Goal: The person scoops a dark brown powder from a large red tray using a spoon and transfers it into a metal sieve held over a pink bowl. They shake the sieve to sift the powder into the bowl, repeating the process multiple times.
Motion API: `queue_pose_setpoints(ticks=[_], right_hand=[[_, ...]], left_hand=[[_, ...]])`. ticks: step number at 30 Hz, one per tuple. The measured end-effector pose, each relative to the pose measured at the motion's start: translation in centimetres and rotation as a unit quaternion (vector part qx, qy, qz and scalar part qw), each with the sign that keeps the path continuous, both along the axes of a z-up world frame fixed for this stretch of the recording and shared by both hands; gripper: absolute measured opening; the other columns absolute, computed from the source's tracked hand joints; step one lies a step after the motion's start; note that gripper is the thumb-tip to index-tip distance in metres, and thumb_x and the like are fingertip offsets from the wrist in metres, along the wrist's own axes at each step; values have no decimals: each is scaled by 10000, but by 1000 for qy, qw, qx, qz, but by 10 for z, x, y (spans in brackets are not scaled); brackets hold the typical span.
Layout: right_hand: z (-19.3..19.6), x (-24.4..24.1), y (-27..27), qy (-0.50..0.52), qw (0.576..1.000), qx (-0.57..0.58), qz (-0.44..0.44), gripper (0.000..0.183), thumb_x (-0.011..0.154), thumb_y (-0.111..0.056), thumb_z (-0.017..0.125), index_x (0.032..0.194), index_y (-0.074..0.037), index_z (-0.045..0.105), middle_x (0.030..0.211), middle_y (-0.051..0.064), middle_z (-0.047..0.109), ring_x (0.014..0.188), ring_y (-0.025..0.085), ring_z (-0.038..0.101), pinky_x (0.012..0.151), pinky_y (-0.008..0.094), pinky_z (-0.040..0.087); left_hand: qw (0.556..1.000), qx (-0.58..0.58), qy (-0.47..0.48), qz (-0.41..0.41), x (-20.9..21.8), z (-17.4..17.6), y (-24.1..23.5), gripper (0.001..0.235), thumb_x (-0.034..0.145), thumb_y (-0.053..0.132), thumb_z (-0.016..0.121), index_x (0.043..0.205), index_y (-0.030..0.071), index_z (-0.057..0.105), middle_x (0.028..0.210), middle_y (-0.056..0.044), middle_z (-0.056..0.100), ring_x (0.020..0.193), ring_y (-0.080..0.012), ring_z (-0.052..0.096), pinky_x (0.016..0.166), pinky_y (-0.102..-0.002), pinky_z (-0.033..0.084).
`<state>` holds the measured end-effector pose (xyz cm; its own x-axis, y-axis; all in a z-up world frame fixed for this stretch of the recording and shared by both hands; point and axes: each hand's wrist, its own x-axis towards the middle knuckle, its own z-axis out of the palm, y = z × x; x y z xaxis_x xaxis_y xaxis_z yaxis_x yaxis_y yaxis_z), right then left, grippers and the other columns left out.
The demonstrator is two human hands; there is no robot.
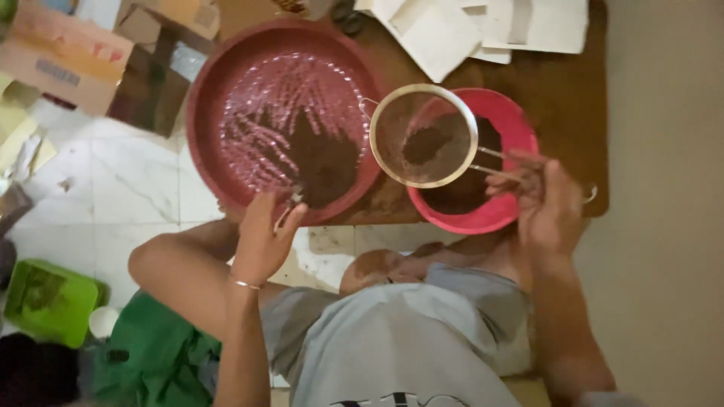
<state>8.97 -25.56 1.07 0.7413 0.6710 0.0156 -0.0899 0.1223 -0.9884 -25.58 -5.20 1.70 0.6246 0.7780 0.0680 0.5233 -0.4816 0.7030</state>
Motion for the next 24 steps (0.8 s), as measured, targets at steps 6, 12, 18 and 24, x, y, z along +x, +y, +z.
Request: queue_pose_setpoints(ticks=[6, 12, 18, 24], right_hand=[[62, 73, -24, 27, 998, 43, -36, 362, 1116, -291, 459, 1124, 0, 673, 1127, 95, 743, 725, 209, 727, 648, 278, 607], [122, 98, -25, -47, 994, -27, -93, 346, 1116, -342, 501, 1135, -78, 725, 839, 15, 667, 697, 111, 666, 697, 201, 545], [134, 108, -40, -41, 998, -25, -48, 316, 1157, -409, 529, 1211, -128, 664, 930, 28, 713, 718, 97, 647, 782, 163, 578], [125, 119, -51, -50, 996, -62, -45, 420, 1084, -566, 487, 1083, -191, 675, 1007, 3, 720, 856, 85, 663, 933, 188, 587]], left_hand=[[972, -31, -139, -188, 113, 69, 17, 516, 1008, 173, 586, 1453, -22, 411, 1457, -221, 496, 1345, -356, 501, 1143, -442, 385], [953, 38, -209, -216, 205, 59, 44, 630, 1196, 341, 554, 1647, 128, 168, 1725, -170, 273, 1633, -372, 321, 1377, -508, 307], [917, -99, -288, -257, 231, 72, 35, 500, 1206, 346, 479, 1608, 147, 259, 1593, -137, 494, 769, -141, 639, 722, -275, 588], [934, -3, -262, -243, 237, 73, 37, 510, 1220, 313, 528, 1621, 120, 280, 1690, -170, 396, 1573, -363, 471, 1331, -443, 375]])
